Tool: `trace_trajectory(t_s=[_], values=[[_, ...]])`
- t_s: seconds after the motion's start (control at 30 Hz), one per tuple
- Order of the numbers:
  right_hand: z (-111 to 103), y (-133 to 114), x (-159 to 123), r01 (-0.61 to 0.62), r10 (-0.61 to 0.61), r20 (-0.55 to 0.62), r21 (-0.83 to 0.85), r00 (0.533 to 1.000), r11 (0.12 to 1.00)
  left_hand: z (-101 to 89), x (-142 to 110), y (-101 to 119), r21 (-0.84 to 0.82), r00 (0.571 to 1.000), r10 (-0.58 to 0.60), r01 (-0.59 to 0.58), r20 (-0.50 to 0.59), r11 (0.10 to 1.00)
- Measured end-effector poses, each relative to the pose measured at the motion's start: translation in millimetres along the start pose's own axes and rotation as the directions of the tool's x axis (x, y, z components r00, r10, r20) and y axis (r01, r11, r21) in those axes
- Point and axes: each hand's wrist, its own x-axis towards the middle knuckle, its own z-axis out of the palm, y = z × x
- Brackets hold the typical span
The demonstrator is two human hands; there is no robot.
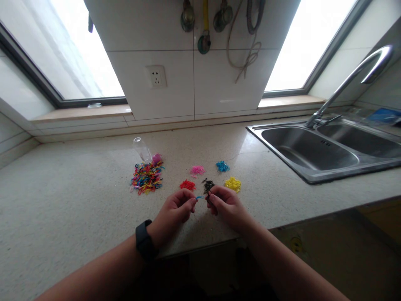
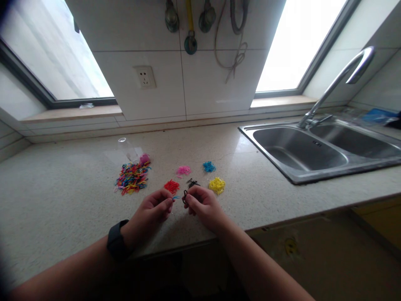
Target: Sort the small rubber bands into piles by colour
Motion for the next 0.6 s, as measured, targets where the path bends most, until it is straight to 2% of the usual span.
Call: trace_trajectory(t_s=[0.4,0.53,0.6], values=[[0.4,1.4,-0.2,0.010,-0.010,-0.007,0.012,1.000,1.000,-0.6,0.2,-0.6,0.009,1.000,0.003,-0.003,0.001,1.000],[-2.6,2.4,-3.4,0.027,-0.026,-0.048,0.030,0.998,0.999,-0.8,0.5,-1.4,-0.001,1.000,0.009,-0.009,0.004,1.000],[-7.9,0.5,-4.9,0.050,-0.052,-0.090,-0.027,0.995,0.998,-0.4,0.4,-1.2,-0.009,1.000,0.005,-0.005,-0.007,1.000]])
